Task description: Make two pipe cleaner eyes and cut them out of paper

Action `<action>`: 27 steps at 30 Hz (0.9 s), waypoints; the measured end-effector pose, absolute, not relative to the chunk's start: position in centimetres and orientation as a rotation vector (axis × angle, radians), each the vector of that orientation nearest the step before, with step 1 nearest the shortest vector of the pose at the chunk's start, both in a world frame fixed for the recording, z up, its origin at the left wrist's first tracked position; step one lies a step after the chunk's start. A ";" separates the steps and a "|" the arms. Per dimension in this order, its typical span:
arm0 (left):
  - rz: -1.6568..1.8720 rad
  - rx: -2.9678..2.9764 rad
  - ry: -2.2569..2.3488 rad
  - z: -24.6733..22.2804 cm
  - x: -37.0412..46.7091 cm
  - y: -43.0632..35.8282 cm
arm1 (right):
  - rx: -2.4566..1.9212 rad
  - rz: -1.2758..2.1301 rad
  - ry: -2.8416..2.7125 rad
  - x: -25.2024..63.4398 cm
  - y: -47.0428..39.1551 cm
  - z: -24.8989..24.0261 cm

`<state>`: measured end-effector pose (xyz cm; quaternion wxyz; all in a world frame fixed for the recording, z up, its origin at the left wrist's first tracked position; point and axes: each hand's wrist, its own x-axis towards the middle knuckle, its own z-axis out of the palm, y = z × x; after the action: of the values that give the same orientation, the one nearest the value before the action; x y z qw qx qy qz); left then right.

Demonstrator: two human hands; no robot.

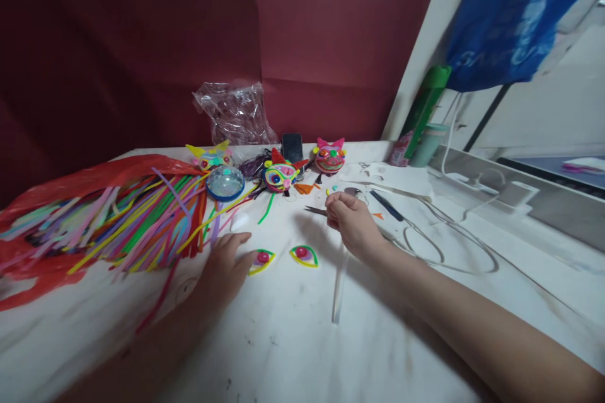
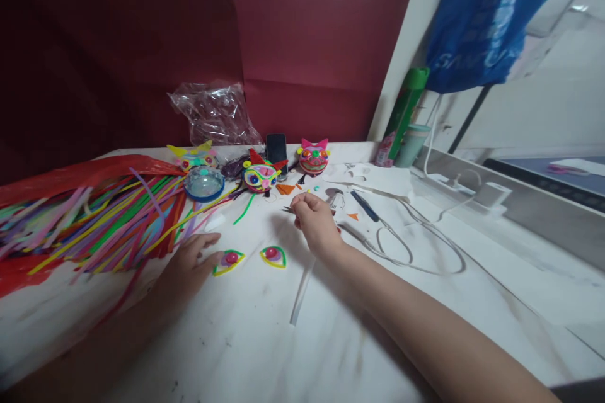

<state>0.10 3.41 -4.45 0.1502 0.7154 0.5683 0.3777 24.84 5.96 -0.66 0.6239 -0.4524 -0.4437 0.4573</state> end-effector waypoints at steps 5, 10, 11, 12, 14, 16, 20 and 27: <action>1.317 2.228 1.572 -3.6 -0.4 3.4 | -0.910 1.092 -1.091 24.7 6.0 -0.5; 1.378 2.221 1.454 -2.7 0.3 2.2 | -0.981 1.262 -1.293 23.0 4.5 -1.7; 1.374 2.225 1.406 -2.6 0.6 1.8 | -0.989 1.324 -1.343 22.5 3.9 -2.0; 1.359 2.229 1.355 -2.5 0.9 1.4 | -0.988 1.379 -1.388 22.0 3.3 -2.3; 1.312 2.237 1.256 -2.4 1.5 0.6 | -0.979 1.466 -1.450 21.1 2.1 -2.8; 1.262 2.238 1.182 -2.4 2.0 0.0 | -0.975 1.525 -1.472 20.5 1.2 -3.2; 1.186 2.256 1.134 -2.7 2.5 -0.7 | -0.955 1.602 -1.467 20.0 0.5 -3.6; 1.116 2.399 1.094 -2.4 2.3 -0.7 | -0.933 1.571 -1.554 19.7 0.9 -4.5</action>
<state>2.29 -0.65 -2.43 0.1385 0.8298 0.3784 0.3860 19.72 0.87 -4.46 0.3630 -0.3623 -0.6036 0.6104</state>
